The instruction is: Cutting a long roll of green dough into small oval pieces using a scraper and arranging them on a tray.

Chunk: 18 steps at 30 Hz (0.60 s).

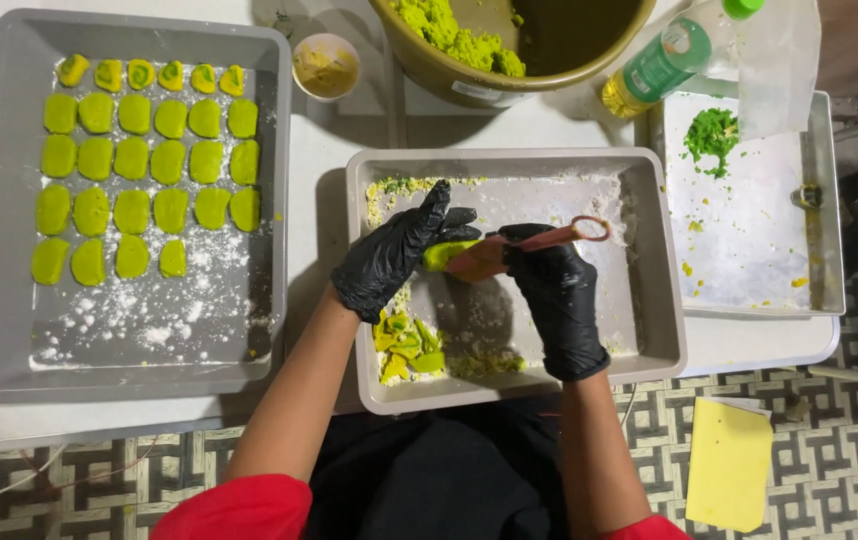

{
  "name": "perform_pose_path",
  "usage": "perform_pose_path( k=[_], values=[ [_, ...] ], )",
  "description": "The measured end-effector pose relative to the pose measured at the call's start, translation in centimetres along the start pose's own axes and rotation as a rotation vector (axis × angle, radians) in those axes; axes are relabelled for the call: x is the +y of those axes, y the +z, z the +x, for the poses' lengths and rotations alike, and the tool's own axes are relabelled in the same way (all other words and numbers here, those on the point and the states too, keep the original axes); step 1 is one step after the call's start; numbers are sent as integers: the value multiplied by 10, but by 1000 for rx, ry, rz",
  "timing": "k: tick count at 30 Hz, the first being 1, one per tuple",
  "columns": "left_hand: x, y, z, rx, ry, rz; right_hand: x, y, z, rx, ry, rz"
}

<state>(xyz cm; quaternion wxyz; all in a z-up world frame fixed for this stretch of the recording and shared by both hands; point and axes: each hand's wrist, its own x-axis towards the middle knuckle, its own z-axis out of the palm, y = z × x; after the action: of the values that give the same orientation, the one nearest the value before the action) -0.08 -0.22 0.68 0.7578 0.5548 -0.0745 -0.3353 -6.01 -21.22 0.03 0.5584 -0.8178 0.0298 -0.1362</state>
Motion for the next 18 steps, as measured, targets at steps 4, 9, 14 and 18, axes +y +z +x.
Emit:
perform_pose_path(
  k=[4,9,14,18],
  values=[
    [2,1,-3,11,8,19,-22,-9,-8,-8,90,91],
    [6,5,-3,19,6,63,-4,24,-10,-86,2,60],
    [10,7,-5,27,7,97,-25,-2,2,-58,-59,-110],
    [14,9,-10,39,25,128,-28,-28,-9,13,34,-69]
  ],
)
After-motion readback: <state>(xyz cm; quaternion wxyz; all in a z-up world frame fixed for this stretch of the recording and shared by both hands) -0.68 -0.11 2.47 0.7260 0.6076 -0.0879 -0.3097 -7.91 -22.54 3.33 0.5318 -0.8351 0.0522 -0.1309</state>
